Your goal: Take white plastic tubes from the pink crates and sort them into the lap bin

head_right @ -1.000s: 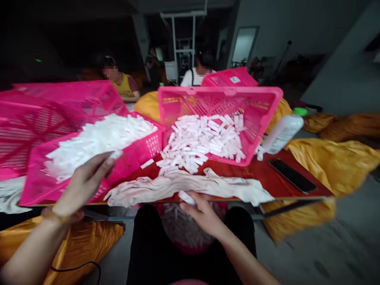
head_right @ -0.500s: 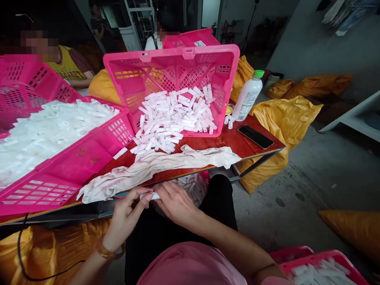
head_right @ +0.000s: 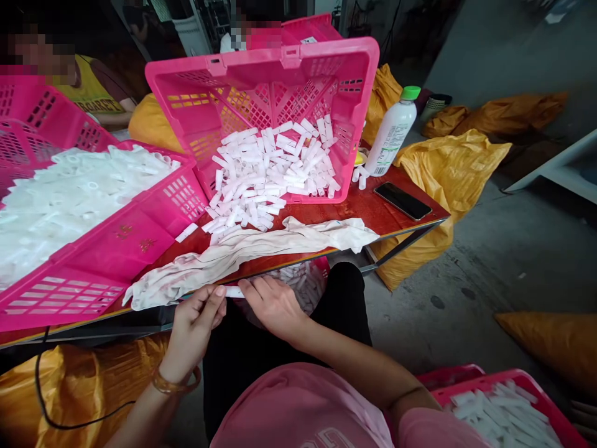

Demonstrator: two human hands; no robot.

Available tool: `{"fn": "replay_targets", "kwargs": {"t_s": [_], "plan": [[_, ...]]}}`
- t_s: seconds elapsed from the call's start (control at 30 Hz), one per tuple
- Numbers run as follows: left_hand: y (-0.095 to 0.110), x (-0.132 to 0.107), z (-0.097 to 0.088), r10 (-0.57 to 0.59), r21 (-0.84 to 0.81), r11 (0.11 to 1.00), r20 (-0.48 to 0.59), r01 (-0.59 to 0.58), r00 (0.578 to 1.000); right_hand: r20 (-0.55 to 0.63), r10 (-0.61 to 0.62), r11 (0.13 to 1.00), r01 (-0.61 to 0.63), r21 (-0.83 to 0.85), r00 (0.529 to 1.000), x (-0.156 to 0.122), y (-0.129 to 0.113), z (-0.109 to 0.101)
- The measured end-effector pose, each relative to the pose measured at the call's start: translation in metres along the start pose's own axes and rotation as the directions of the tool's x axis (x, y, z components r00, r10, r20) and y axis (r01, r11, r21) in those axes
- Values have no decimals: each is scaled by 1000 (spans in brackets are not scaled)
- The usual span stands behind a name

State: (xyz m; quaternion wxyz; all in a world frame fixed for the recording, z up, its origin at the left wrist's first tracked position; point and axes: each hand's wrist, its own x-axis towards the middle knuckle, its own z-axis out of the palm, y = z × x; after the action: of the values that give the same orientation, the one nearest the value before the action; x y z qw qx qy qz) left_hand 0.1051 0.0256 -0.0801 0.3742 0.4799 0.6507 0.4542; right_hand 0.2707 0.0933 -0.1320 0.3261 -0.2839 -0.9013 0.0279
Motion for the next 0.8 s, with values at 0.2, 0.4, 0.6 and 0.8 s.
{"fn": "replay_targets", "kwargs": {"t_s": [0.2, 0.4, 0.6, 0.8], "plan": [[-5, 9, 9, -150, -248, 955, 59, 160, 987, 8, -73, 991, 73, -109, 997, -7, 6, 1], [-14, -17, 30, -64, -190, 979, 28, 68, 998, 108, -107, 993, 112, -44, 988, -12, 14, 1], [-82, -39, 23, -226, 72, 973, 501, 219, 836, 723, 98, 867, -415, 276, 684, -73, 10, 43], [-111, -7, -40, -169, 293, 952, 243, 94, 955, 792, 260, 839, -536, 99, 553, -86, 25, 84]]}}
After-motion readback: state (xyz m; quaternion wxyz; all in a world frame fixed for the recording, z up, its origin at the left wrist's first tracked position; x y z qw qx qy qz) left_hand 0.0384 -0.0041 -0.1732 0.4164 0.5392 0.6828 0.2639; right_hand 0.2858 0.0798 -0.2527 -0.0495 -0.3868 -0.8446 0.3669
